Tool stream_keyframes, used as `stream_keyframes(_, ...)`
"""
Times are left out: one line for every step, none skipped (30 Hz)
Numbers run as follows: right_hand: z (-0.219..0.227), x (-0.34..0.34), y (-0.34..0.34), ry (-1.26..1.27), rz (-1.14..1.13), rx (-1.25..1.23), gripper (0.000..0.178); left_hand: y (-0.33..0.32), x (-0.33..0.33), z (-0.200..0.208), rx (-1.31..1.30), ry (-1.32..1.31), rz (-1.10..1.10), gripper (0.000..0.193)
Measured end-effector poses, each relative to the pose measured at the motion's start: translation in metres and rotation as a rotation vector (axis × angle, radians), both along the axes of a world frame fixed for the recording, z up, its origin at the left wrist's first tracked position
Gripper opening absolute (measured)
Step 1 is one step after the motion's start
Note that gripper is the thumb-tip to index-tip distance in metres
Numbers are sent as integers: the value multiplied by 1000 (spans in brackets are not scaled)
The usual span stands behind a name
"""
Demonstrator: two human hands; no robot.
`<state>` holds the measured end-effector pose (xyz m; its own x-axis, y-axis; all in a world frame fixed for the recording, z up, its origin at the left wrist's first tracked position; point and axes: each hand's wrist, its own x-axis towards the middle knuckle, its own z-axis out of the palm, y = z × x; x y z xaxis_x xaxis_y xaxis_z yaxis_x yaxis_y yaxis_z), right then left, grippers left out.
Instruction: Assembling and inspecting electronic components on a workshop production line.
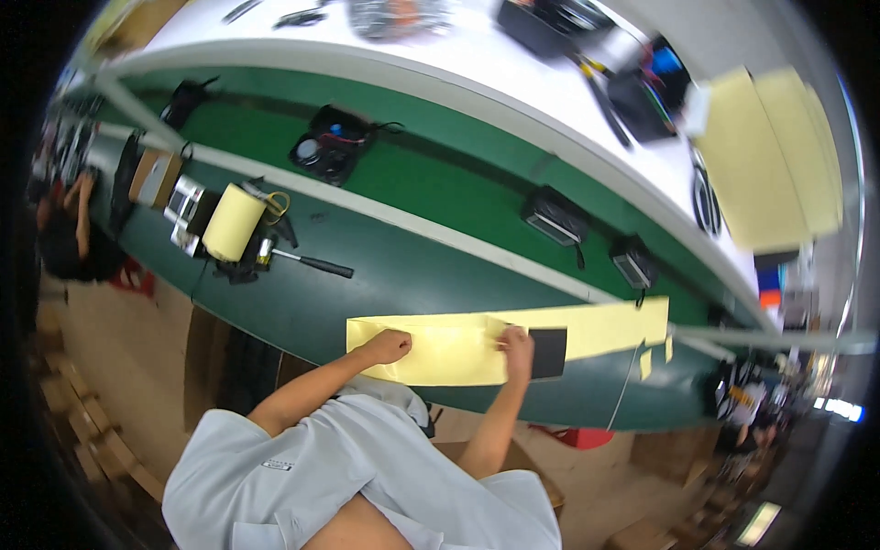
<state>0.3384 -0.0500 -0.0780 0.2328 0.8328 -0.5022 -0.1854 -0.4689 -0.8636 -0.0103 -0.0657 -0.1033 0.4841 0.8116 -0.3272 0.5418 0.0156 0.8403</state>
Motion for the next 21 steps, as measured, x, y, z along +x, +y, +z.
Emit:
stream_keyframes(-5, -35, 7, 155, -15, 17, 10, 1, -2, 5, -27, 65, -42, 20)
stream_keyframes(-9, -74, 17, 258, 32, 29, 8, 4, -8, 12, -54, 134, -87, 22)
stream_keyframes(-10, -111, 26, 359, 71, 38, 15, 6, -13, 19, -53, 120, -53, 22)
stream_keyframes(-5, -152, 39, 442, 164, 34, 20, 7, -21, 26, -98, 152, -94, 24)
stream_keyframes(6, -189, 54, 523, 246, 26, 25, 8, -30, 34, -144, 181, -147, 25)
stream_keyframes(16, -217, 72, 614, 405, 34, 24, 12, -43, 56, -180, 144, -143, 27)
stream_keyframes(28, -248, 95, 707, 572, 44, 24, 13, -58, 61, -178, 139, -118, 27)
stream_keyframes(35, -272, 120, 722, 615, 20, 22, 14, -69, 63, -148, 88, -73, 27)
stream_keyframes(41, -298, 146, 740, 659, -6, 22, 15, -84, 62, -119, 40, -26, 27)
stream_keyframes(49, -322, 173, 706, 650, -26, 23, 17, -98, 56, -103, 21, 6, 24)
stream_keyframes(58, -348, 201, 675, 643, -47, 25, 19, -113, 52, -102, 11, 13, 24)
stream_keyframes(69, -379, 228, 450, 679, -29, 24, 20, -130, 48, -136, 4, 116, 24)
stream_keyframes(76, -405, 254, 220, 705, -11, 24, 23, -144, 44, -172, -9, 213, 24)
stream_keyframes(72, -421, 278, -25, 744, 120, 27, 27, -154, 44, -177, -64, 261, 23)
stream_keyframes(66, -437, 301, -267, 785, 247, 31, 31, -164, 42, -186, -84, 257, 23)
stream_keyframes(66, -458, 320, -464, 784, 261, 32, 34, -178, 37, -229, -102, 304, 23)
stream_keyframes(66, -478, 335, -659, 781, 274, 33, 36, -190, 33, -275, -120, 352, 22)
stream_keyframes(60, -487, 352, -804, 764, 351, 30, 40, -198, 30, -265, -141, 372, 22)
stream_keyframes(57, -501, 365, -937, 758, 438, 28, 46, -208, 30, -278, -152, 382, 22)
stream_keyframes(58, -507, 375, -1013, 834, 296, 31, 50, -216, 29, -281, -172, 411, 20)
stream_keyframes(53, -511, 378, -1020, 849, 285, 31, 54, -223, 28, -284, -192, 437, 19)
